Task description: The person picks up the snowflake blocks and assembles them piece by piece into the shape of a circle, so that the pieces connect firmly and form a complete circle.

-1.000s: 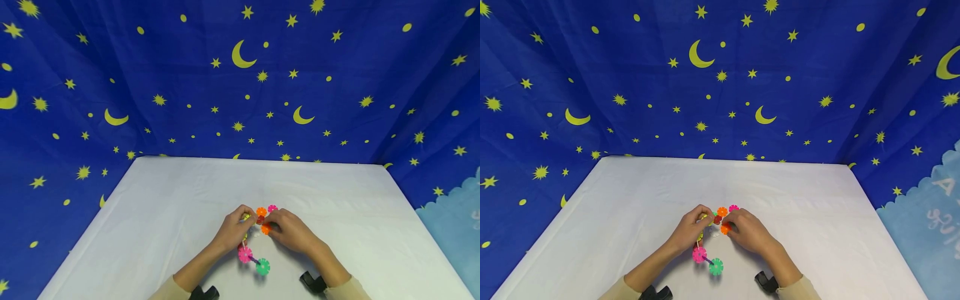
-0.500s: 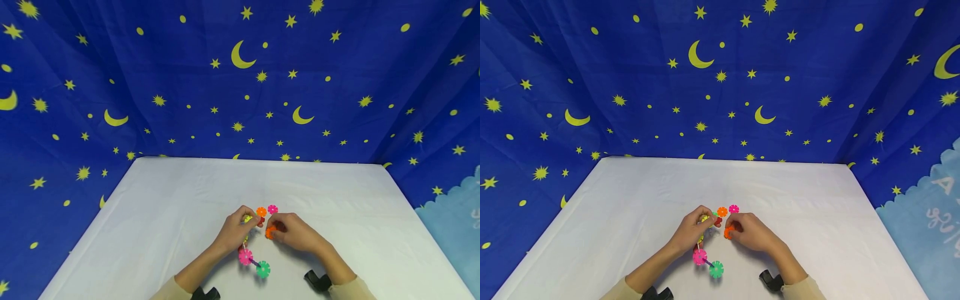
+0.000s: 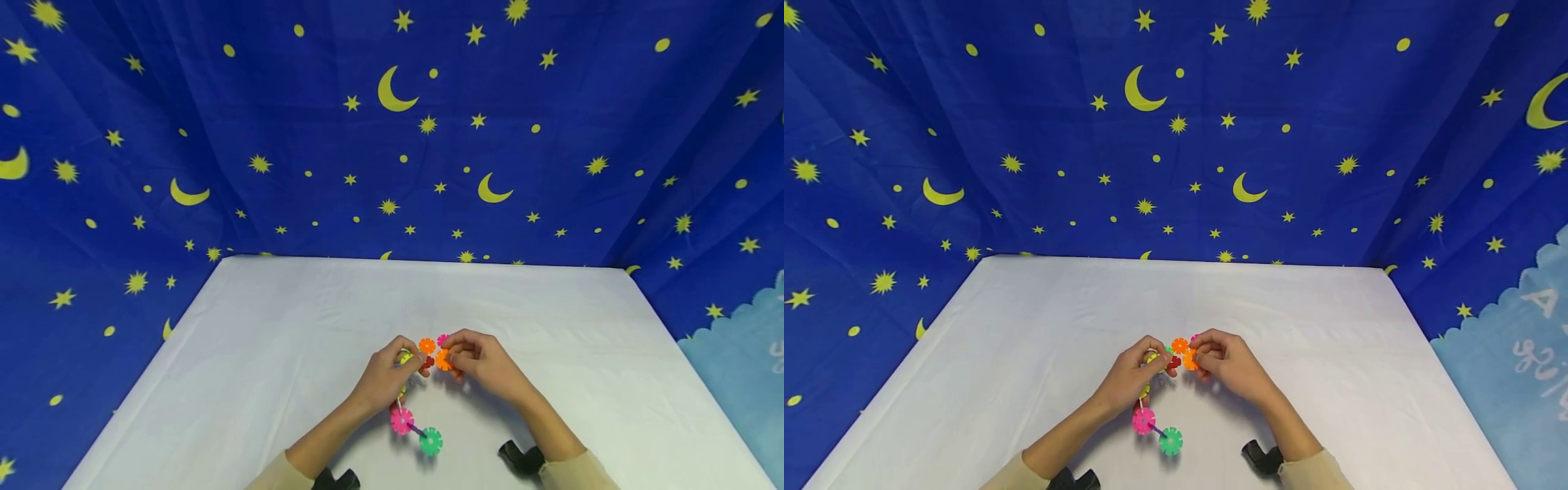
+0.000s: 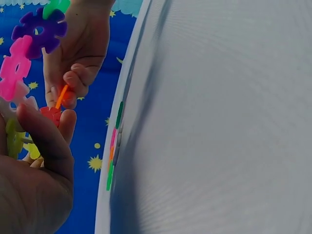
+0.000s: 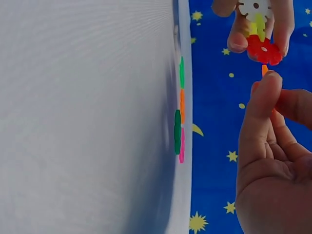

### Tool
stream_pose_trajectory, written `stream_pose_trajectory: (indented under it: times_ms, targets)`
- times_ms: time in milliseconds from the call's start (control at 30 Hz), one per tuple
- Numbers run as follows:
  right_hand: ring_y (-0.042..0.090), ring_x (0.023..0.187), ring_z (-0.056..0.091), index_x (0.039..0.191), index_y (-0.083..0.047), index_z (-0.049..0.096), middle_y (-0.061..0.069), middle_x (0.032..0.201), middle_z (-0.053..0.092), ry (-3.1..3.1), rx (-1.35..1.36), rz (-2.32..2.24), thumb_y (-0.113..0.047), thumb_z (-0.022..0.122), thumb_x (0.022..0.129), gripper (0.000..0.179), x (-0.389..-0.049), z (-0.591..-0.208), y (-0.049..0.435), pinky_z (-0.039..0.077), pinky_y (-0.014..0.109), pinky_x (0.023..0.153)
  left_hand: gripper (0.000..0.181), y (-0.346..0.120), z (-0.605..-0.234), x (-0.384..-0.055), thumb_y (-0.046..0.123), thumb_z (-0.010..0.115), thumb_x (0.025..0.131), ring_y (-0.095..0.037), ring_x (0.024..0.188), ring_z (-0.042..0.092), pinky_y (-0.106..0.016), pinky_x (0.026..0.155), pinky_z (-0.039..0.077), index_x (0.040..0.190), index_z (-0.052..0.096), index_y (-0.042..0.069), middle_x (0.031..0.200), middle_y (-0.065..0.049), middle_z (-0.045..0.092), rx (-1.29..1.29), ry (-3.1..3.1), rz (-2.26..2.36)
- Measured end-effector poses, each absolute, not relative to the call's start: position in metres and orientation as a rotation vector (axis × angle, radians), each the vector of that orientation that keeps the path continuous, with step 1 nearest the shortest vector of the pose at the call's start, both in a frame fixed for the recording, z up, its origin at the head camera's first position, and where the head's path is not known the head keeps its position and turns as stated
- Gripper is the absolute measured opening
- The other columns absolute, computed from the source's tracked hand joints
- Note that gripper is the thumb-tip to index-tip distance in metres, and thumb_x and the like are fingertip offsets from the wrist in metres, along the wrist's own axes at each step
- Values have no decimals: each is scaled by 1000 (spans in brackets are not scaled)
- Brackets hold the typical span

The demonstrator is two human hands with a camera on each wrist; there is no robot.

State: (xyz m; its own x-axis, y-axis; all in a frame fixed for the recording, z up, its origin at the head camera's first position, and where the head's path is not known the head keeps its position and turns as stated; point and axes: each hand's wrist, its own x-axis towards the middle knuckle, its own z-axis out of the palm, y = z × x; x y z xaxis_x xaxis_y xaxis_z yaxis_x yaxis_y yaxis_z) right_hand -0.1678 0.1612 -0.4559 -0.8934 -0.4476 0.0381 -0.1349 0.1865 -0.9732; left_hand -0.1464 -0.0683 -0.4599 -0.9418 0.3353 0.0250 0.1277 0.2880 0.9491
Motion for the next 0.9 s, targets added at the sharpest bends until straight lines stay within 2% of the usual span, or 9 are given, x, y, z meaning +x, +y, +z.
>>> stream_pose_trajectory:
  times_ms: [133, 567, 700, 900]
  targets:
    - [29, 66, 64, 115, 7, 58, 16, 86, 66, 2173, -557, -1789, -5, 58, 95, 23, -168, -456, 161, 55, 36, 65, 24, -68, -461, -147, 43, 54, 97, -13, 32, 38, -26, 34, 36, 96, 54, 19, 84, 0, 72, 432, 2342, 1737]
    - [33, 70, 66, 111, 8, 58, 23, 91, 65, 2089, -474, -1848, -1, 58, 93, 20, -166, -459, 156, 56, 41, 68, 24, -67, -461, -145, 44, 53, 97, -10, 34, 39, -27, 35, 38, 99, 50, 20, 89, -2, 71, 456, 2336, 1703]
    - [31, 69, 66, 109, 10, 58, 23, 89, 66, 2076, -446, -1882, 0, 60, 92, 20, -164, -459, 152, 56, 40, 67, 21, -65, -462, -144, 39, 49, 100, -8, 34, 37, -25, 32, 34, 100, 44, 18, 82, -7, 68, 465, 2305, 1687]
    - [25, 68, 66, 106, 13, 57, 23, 90, 65, 2061, -398, -1952, -1, 62, 90, 21, -159, -454, 145, 56, 39, 66, 12, -61, -458, -141, 22, 42, 103, -7, 43, 35, -21, 36, 28, 98, 40, 12, 65, -9, 58, 474, 2289, 1692]
